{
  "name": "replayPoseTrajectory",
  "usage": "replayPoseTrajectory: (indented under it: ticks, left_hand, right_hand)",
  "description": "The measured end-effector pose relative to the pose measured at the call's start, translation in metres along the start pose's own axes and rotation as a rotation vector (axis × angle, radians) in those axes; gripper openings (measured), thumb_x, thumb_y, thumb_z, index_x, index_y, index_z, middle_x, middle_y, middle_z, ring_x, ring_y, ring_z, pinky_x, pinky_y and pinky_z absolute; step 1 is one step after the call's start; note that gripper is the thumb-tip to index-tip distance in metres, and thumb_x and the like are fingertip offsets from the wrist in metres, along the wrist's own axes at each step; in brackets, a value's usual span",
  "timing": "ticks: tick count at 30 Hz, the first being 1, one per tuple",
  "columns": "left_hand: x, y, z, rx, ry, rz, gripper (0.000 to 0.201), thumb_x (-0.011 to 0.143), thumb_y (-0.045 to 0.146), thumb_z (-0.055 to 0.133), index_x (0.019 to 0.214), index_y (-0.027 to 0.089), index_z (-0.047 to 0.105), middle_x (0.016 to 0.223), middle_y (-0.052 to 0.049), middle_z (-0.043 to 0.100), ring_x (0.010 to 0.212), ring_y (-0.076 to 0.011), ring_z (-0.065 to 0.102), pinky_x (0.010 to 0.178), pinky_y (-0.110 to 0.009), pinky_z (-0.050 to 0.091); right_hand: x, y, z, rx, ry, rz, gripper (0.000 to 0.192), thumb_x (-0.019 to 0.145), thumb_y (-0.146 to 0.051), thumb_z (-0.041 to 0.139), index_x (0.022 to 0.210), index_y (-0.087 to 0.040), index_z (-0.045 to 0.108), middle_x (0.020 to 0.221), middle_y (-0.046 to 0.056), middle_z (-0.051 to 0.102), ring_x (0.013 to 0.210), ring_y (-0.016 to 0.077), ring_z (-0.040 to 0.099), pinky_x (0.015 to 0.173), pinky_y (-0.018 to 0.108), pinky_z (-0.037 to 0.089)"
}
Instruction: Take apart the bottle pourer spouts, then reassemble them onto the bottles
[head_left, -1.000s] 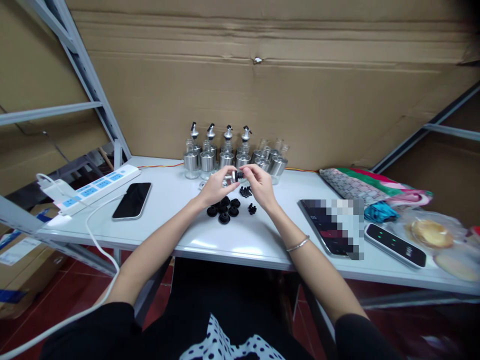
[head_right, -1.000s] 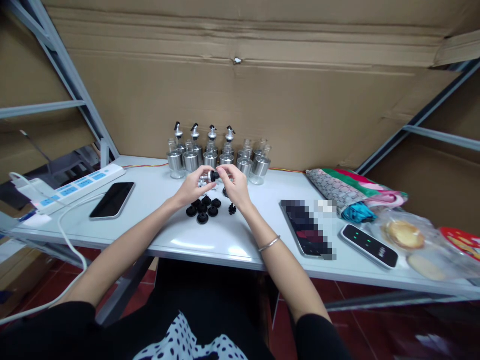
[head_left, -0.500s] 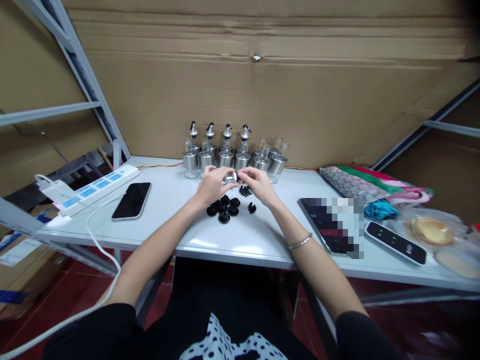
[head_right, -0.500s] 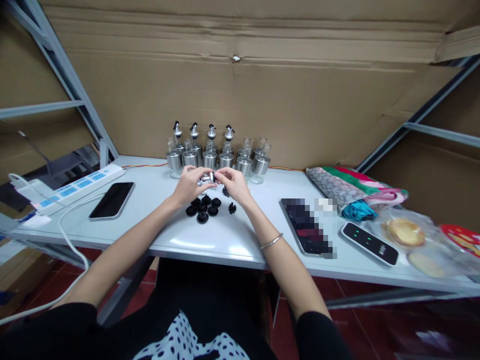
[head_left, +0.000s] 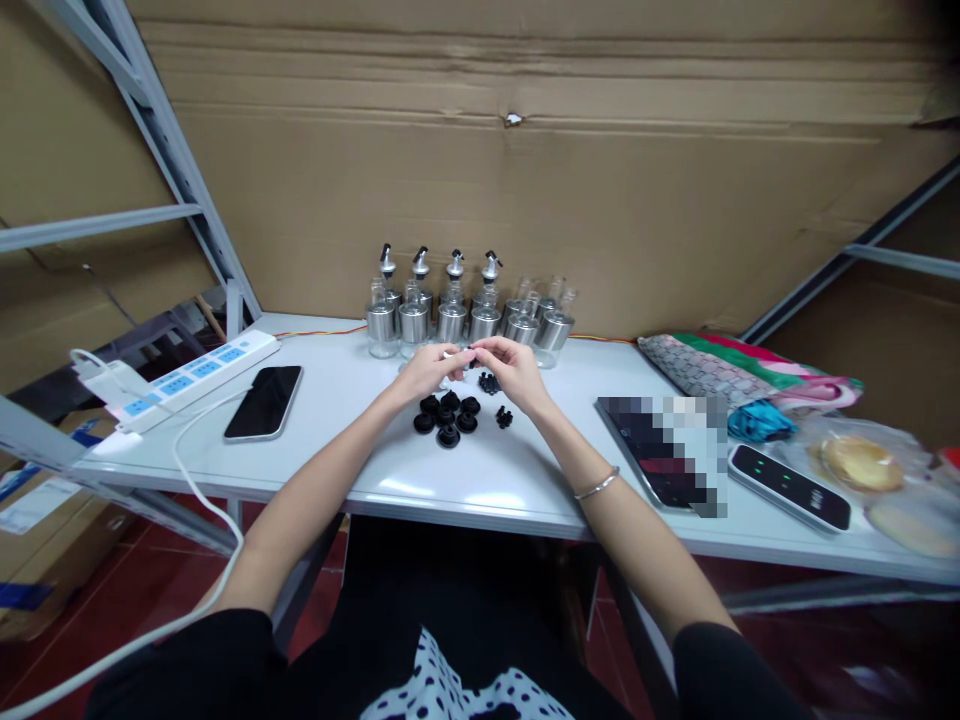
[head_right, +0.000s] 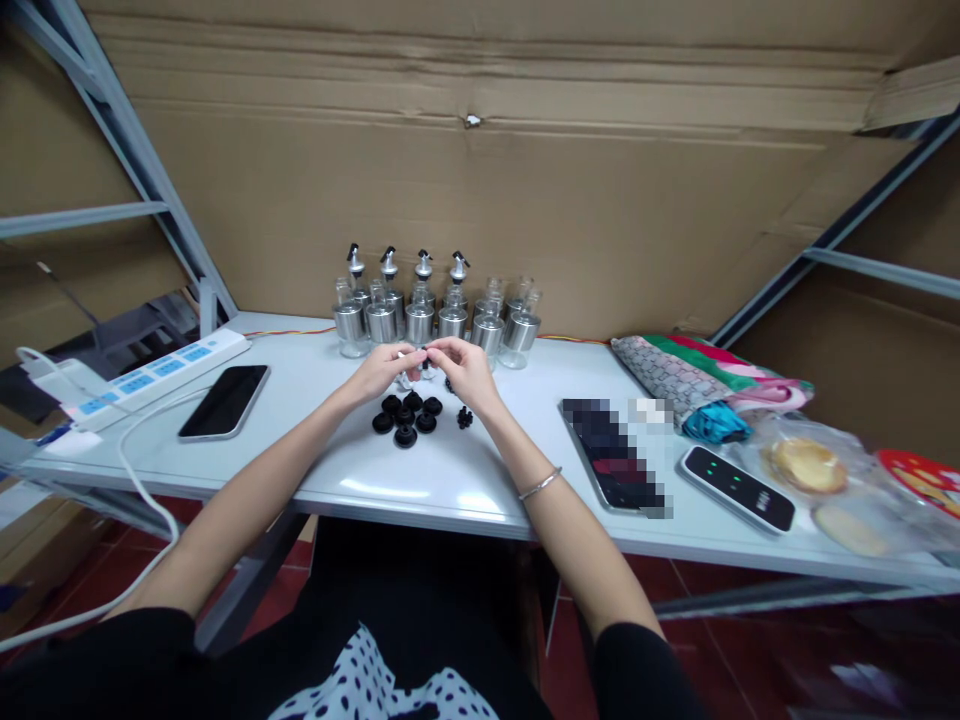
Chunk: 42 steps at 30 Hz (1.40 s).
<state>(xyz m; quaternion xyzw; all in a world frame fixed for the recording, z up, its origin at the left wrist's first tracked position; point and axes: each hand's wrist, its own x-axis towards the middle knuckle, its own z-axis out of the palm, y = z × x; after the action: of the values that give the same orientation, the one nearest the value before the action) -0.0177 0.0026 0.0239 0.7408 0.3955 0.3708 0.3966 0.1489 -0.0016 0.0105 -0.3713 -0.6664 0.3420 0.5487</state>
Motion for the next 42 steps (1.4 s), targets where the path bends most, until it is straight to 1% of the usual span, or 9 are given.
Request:
replayPoseTrajectory:
  ticks: [3,10,17,21,25,28,32,36,42]
  left_hand:
    - [0.002,0.002,-0.003,-0.078,-0.044,-0.047,0.047,0.073,0.058,0.054,0.058,0.014,0.059,0.054,-0.003,0.059,0.056,-0.0137,0.055,0.061,-0.027,0.044]
    - [0.005,-0.001,-0.008,-0.327,-0.135,-0.251,0.042,0.072,0.053,0.058,0.068,0.012,0.063,0.056,-0.003,0.061,0.05,-0.0135,0.056,0.066,-0.031,0.048]
    - [0.008,-0.008,-0.003,-0.367,-0.089,-0.24,0.041,0.071,0.053,0.058,0.073,0.012,0.062,0.056,-0.003,0.06,0.047,-0.0121,0.053,0.061,-0.031,0.047]
    - [0.005,-0.003,0.0,-0.276,-0.087,-0.091,0.043,0.074,0.055,0.055,0.077,0.012,0.061,0.061,-0.003,0.06,0.056,-0.0127,0.056,0.063,-0.028,0.047]
    - [-0.001,0.004,0.001,-0.075,0.083,0.179,0.036,0.073,0.045,0.061,0.094,0.015,0.058,0.084,-0.003,0.063,0.072,-0.0136,0.059,0.068,-0.025,0.047]
    - [-0.003,0.003,0.001,0.11,0.189,0.373,0.035,0.073,0.034,0.065,0.102,0.016,0.056,0.099,-0.005,0.062,0.087,-0.0161,0.059,0.077,-0.027,0.047]
    - [-0.004,-0.001,0.001,0.337,0.225,0.555,0.026,0.078,0.024,0.061,0.102,0.017,0.056,0.099,-0.006,0.061,0.093,-0.0174,0.059,0.082,-0.029,0.045]
    - [-0.006,-0.002,0.002,0.404,0.25,0.581,0.026,0.079,0.023,0.06,0.103,0.017,0.055,0.099,-0.006,0.062,0.093,-0.0172,0.059,0.082,-0.029,0.045]
    - [-0.005,-0.001,-0.001,0.476,0.292,0.498,0.032,0.074,0.031,0.068,0.101,0.018,0.058,0.098,-0.005,0.067,0.089,-0.0182,0.062,0.086,-0.032,0.043]
  right_hand:
    - [-0.002,-0.002,0.003,0.004,-0.012,-0.014,0.029,0.071,-0.045,0.066,0.081,-0.018,0.064,0.073,0.003,0.067,0.068,0.0153,0.06,0.068,0.031,0.049]
    - [-0.004,-0.006,0.004,0.034,-0.074,-0.035,0.027,0.067,-0.035,0.07,0.085,-0.019,0.058,0.08,0.002,0.065,0.075,0.0152,0.061,0.075,0.033,0.05]
    - [-0.004,-0.01,0.005,0.03,-0.075,-0.158,0.03,0.065,-0.024,0.069,0.086,-0.022,0.049,0.084,0.0,0.058,0.084,0.0152,0.059,0.086,0.035,0.047]
    - [-0.005,-0.013,0.004,-0.015,-0.022,-0.195,0.022,0.068,-0.022,0.064,0.085,-0.021,0.051,0.088,0.001,0.056,0.088,0.016,0.056,0.084,0.033,0.047]
    - [-0.004,-0.013,0.0,-0.056,0.008,-0.136,0.023,0.069,-0.028,0.062,0.089,-0.021,0.054,0.093,0.003,0.056,0.09,0.0171,0.054,0.073,0.029,0.047]
    - [-0.002,-0.012,-0.003,-0.033,-0.024,-0.045,0.022,0.074,-0.036,0.058,0.089,-0.02,0.056,0.085,0.001,0.057,0.08,0.0148,0.054,0.067,0.027,0.045]
    - [-0.002,-0.01,-0.002,0.011,-0.082,0.088,0.031,0.075,-0.048,0.059,0.083,-0.018,0.056,0.066,-0.002,0.057,0.062,0.0115,0.052,0.059,0.025,0.042]
    - [-0.001,-0.01,-0.001,0.053,-0.093,0.087,0.037,0.071,-0.054,0.063,0.078,-0.018,0.056,0.059,-0.003,0.056,0.057,0.0103,0.051,0.058,0.025,0.042]
    - [0.0,-0.008,-0.003,0.075,-0.1,0.037,0.035,0.069,-0.051,0.066,0.083,-0.019,0.056,0.065,-0.003,0.057,0.061,0.0115,0.054,0.061,0.027,0.046]
